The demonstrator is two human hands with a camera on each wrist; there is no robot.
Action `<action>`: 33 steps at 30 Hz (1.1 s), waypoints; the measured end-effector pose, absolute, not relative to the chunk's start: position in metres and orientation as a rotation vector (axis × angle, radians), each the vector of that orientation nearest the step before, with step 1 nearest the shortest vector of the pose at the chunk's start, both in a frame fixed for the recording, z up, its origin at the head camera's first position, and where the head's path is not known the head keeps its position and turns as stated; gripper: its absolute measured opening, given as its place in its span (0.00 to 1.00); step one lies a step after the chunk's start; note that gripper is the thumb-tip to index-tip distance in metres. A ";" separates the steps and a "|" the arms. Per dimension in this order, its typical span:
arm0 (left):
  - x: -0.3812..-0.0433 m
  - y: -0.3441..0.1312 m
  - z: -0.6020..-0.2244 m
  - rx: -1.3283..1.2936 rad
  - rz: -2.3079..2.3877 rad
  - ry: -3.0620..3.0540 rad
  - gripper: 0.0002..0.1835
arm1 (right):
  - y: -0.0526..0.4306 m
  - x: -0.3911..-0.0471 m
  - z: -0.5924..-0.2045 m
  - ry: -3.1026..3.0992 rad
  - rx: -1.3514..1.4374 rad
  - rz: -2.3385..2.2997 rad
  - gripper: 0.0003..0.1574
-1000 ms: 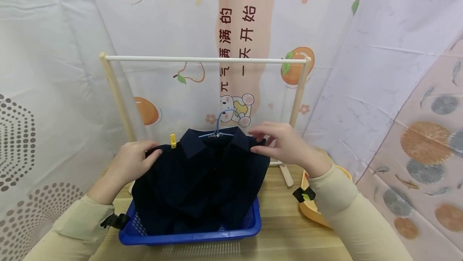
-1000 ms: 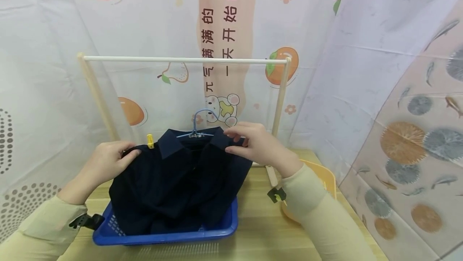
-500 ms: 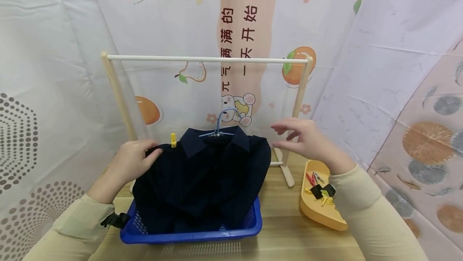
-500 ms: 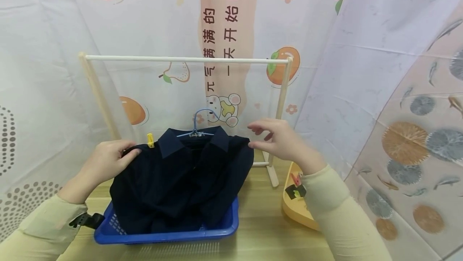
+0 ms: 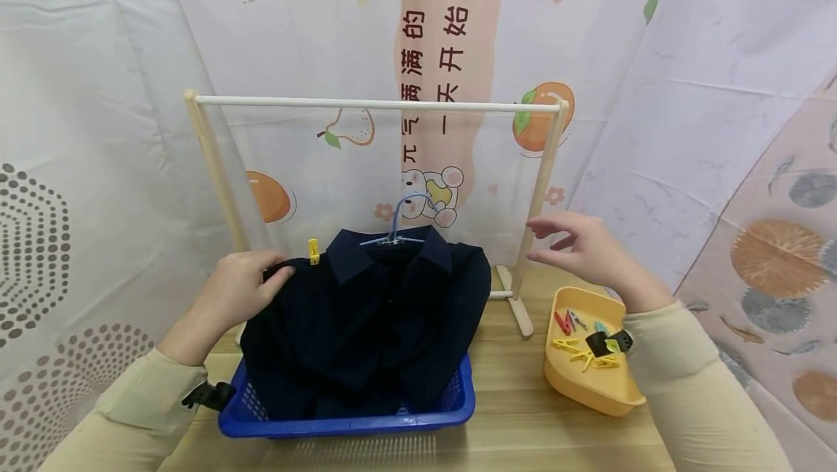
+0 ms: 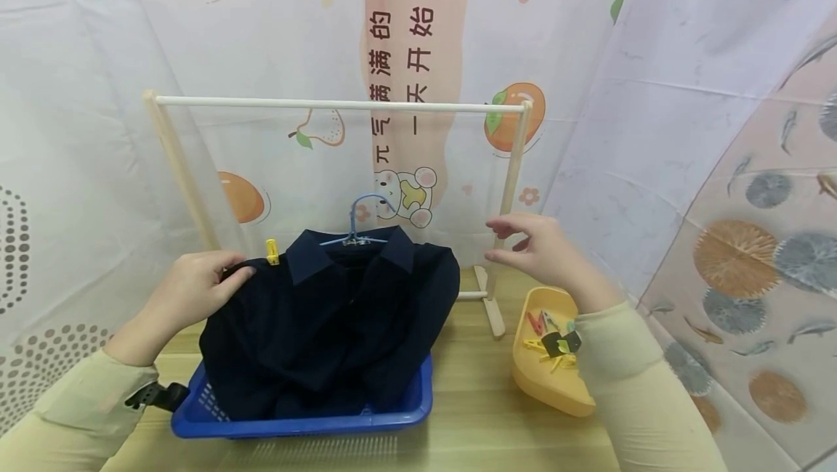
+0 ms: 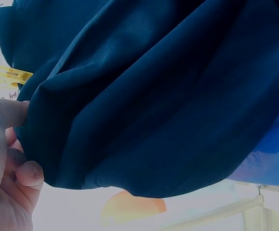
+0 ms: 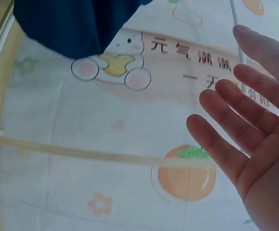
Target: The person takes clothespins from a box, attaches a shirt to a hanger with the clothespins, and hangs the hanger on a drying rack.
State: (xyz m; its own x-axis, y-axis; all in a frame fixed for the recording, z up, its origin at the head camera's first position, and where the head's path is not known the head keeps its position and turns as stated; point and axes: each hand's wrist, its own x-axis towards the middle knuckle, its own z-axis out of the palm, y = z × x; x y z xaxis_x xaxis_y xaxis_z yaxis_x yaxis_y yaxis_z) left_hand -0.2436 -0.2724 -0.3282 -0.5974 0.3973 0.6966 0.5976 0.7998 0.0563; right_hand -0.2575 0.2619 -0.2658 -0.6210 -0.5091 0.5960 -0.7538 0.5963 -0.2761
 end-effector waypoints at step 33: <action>-0.243 -0.272 -0.328 -0.727 -0.358 -2.301 0.09 | 0.327 -0.267 -0.287 -2.653 0.698 0.671 0.30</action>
